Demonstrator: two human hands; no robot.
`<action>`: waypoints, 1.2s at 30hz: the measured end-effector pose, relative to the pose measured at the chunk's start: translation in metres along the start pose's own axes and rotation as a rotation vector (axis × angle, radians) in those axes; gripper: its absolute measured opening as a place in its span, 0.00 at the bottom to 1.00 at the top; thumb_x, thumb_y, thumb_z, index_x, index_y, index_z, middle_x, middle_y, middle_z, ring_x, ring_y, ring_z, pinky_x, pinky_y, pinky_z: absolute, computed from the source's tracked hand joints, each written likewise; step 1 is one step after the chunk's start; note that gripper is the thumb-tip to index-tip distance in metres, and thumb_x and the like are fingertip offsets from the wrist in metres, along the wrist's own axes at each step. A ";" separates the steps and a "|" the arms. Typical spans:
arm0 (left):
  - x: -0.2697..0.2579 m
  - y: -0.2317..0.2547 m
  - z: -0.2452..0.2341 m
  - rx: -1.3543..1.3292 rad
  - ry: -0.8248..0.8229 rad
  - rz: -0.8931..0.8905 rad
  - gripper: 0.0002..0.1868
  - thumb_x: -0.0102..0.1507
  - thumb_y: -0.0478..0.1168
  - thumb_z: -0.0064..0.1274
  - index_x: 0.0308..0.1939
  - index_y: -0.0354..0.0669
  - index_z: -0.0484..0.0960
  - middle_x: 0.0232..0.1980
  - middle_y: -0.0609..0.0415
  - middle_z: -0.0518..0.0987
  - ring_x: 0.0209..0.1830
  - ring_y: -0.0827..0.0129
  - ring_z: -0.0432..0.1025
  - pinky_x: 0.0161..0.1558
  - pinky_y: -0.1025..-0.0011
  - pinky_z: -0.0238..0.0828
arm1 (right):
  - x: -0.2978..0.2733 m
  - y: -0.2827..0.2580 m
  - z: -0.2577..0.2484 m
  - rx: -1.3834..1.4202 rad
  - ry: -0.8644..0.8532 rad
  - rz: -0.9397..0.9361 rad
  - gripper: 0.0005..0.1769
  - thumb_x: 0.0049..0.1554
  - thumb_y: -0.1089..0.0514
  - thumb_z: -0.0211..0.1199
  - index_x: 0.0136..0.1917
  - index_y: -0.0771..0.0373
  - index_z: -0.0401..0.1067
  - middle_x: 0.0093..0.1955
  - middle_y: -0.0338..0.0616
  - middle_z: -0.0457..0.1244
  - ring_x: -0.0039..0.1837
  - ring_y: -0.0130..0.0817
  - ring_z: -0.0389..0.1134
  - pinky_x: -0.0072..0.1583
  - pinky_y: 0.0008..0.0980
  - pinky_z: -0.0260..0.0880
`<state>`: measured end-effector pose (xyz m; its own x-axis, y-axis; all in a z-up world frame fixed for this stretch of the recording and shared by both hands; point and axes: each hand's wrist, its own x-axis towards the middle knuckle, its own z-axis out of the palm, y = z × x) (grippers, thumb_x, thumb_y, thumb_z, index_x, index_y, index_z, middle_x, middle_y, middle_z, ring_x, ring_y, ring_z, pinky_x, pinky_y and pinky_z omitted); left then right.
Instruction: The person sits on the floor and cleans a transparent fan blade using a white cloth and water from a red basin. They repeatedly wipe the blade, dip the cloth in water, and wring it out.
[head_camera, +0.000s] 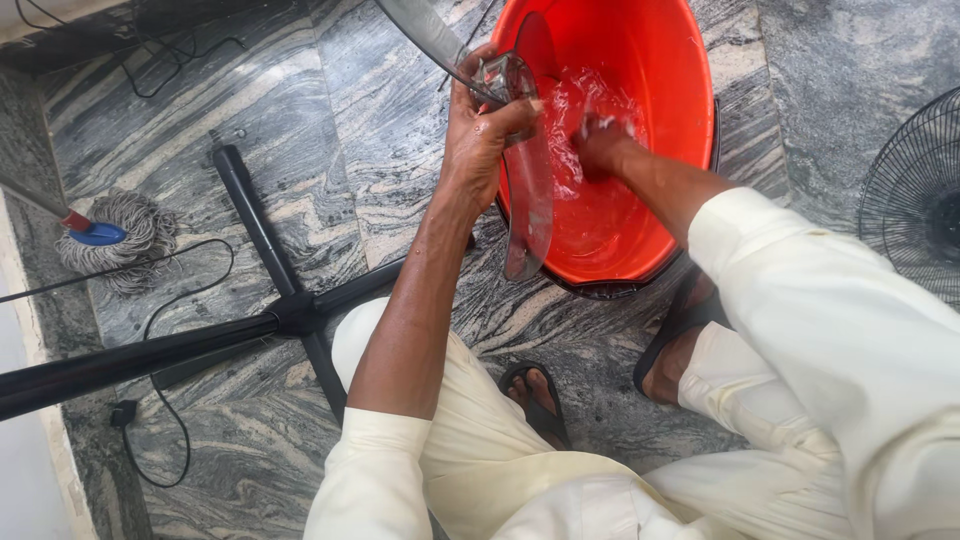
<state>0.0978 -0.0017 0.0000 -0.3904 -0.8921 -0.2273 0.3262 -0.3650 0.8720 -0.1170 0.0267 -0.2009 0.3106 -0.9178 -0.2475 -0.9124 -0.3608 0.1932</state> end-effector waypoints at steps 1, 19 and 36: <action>0.000 0.001 0.000 -0.036 -0.015 0.014 0.43 0.58 0.22 0.59 0.74 0.51 0.62 0.46 0.48 0.77 0.39 0.66 0.74 0.41 0.64 0.74 | -0.005 -0.011 0.005 -0.133 0.091 -0.046 0.28 0.47 0.48 0.63 0.59 0.62 0.72 0.59 0.63 0.67 0.56 0.53 0.73 0.46 0.50 0.78; 0.045 -0.056 0.022 -0.384 -0.182 0.086 0.45 0.62 0.26 0.53 0.74 0.70 0.50 0.60 0.52 0.72 0.57 0.66 0.72 0.58 0.63 0.77 | -0.093 0.055 -0.275 1.144 0.252 0.100 0.27 0.49 0.60 0.74 0.61 0.58 0.71 0.60 0.45 0.65 0.57 0.35 0.71 0.58 0.36 0.74; 0.020 -0.007 0.035 -0.027 0.002 -0.112 0.45 0.52 0.31 0.62 0.71 0.39 0.60 0.49 0.42 0.77 0.42 0.62 0.75 0.40 0.68 0.75 | -0.074 0.059 -0.183 1.087 0.529 0.029 0.26 0.55 0.72 0.63 0.67 0.63 0.73 0.61 0.47 0.65 0.61 0.38 0.69 0.60 0.33 0.72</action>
<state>0.0579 -0.0072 0.0041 -0.4237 -0.8461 -0.3234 0.3037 -0.4691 0.8293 -0.1448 0.0435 0.0026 0.1252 -0.9693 0.2118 -0.5895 -0.2444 -0.7699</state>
